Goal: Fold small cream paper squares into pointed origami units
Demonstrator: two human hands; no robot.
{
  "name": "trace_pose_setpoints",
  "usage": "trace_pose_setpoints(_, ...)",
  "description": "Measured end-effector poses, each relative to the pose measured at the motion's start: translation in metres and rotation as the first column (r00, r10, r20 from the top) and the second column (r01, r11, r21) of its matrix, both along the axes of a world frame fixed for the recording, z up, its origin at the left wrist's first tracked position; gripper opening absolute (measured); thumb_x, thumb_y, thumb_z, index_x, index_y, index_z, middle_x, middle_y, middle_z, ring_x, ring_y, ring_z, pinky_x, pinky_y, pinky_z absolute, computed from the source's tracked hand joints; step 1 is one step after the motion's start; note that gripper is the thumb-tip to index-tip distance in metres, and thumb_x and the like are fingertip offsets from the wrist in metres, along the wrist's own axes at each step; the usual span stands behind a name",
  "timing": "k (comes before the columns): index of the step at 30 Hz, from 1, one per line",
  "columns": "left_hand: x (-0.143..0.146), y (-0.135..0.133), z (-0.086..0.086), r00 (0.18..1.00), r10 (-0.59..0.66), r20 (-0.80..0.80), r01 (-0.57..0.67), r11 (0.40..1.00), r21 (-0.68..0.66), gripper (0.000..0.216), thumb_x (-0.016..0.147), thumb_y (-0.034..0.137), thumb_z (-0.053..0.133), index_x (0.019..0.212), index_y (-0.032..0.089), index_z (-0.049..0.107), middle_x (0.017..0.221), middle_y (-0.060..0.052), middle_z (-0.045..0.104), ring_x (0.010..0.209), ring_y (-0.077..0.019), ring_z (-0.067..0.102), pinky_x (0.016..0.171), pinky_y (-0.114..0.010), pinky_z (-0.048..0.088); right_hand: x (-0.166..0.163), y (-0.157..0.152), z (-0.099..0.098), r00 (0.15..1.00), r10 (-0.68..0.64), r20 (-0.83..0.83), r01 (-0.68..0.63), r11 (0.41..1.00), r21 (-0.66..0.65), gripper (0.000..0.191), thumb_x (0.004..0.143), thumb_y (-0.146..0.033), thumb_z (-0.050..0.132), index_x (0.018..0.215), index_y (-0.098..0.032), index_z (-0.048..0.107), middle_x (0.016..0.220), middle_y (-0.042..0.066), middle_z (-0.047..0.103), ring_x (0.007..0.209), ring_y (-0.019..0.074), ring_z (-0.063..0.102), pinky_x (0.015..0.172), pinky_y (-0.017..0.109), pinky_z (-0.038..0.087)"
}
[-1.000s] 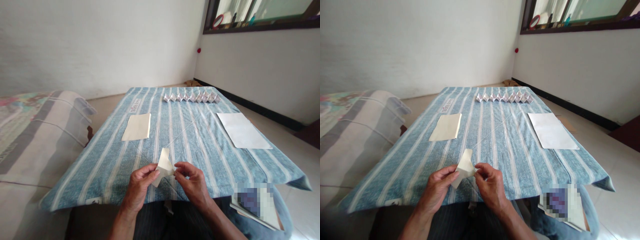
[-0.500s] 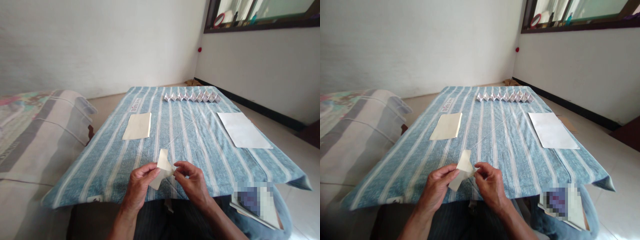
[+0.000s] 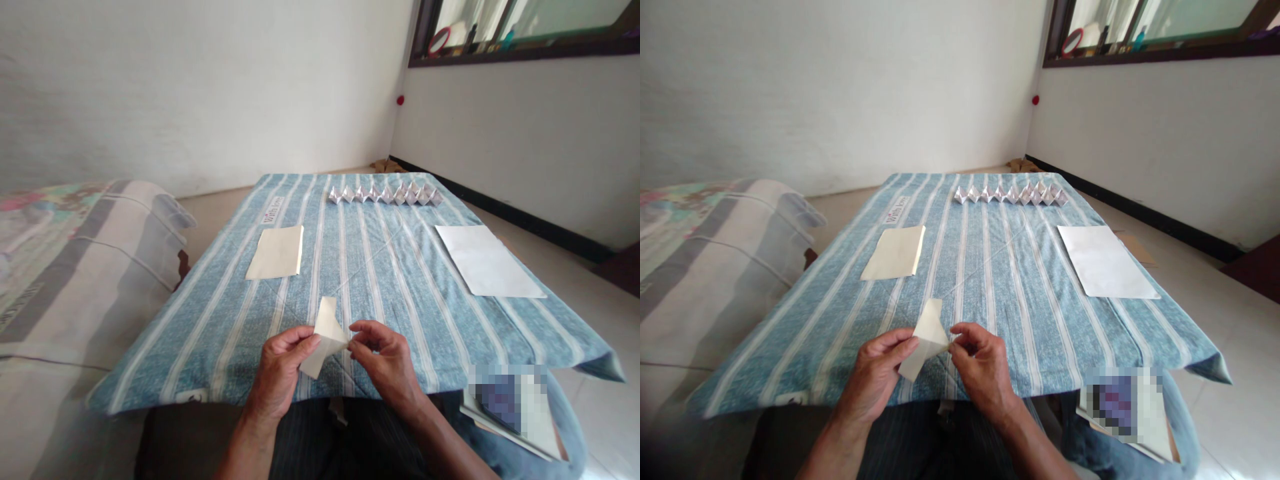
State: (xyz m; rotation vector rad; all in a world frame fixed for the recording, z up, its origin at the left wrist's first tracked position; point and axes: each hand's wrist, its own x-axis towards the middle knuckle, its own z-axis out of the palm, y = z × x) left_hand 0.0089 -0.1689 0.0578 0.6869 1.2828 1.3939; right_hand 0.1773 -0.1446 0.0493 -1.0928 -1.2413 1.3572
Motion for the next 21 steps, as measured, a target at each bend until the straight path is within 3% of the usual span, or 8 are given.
trace_pose_setpoints(21, 0.0005, 0.0005, -0.0014, 0.998, 0.014, 0.066, -0.013, 1.0, -0.005, 0.027, 0.053, 0.033, 0.087, 0.07, 0.015, 0.076, 0.062, -0.002, 0.071, 0.056, -0.0122, 0.059, 0.057, -0.021, 0.044, 0.0028, -0.0007, 0.0008, 1.0, -0.003, 0.022, 0.001, 0.994, 0.105, 0.014, 0.075, -0.027, 0.068, 0.086, -0.019, 0.07, 0.063, -0.001, 0.065, 0.057, 0.0127, 0.057, 0.06, 0.027, 0.048)
